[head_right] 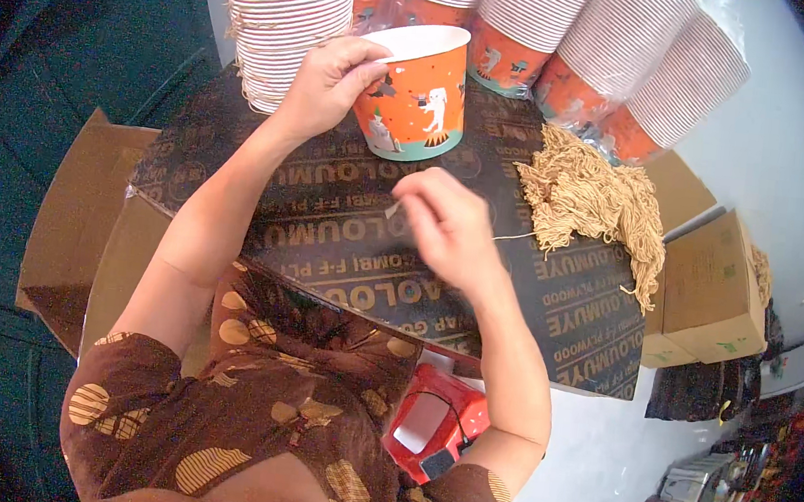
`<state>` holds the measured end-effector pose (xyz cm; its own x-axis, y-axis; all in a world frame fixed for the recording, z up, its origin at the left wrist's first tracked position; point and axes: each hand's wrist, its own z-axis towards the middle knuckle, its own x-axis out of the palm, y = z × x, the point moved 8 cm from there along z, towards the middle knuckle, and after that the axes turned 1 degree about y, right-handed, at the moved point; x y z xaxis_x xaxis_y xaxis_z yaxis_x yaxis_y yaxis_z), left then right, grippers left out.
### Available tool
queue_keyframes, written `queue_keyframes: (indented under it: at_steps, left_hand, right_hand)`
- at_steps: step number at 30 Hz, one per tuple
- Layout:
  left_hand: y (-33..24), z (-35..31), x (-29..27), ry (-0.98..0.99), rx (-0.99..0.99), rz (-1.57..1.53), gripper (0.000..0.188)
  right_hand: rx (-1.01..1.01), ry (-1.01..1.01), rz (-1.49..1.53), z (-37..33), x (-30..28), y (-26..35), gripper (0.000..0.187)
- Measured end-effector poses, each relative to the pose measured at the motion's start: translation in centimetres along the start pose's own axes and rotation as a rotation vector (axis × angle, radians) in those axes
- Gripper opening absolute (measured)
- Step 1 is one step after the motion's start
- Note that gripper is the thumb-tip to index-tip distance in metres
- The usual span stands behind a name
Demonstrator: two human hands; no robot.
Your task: Manually attaching string handles to paper buckets by threading them through holes.
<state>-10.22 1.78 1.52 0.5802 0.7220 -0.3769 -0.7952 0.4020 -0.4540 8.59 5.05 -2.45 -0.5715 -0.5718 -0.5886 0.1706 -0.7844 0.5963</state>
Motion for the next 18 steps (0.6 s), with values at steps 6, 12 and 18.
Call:
queue_keyframes:
  at_steps: [6, 12, 18]
  left_hand:
    - [-3.0, -0.5, 1.0, 0.005, 0.142, 0.066, 0.022]
    - [-6.3, -1.2, 2.0, -0.025, 0.353, 0.135, 0.015]
    - [-8.3, -2.0, 2.8, 0.004, 0.448, 0.197, 0.015]
  right_hand:
    - [0.242, -0.364, 0.362, -1.5, -3.5, -3.3, 0.025]
    - [0.25, -0.457, 0.451, -1.6, -4.1, -3.8, 0.024]
    - [0.237, -0.442, 0.481, -1.9, -4.1, -3.5, 0.019]
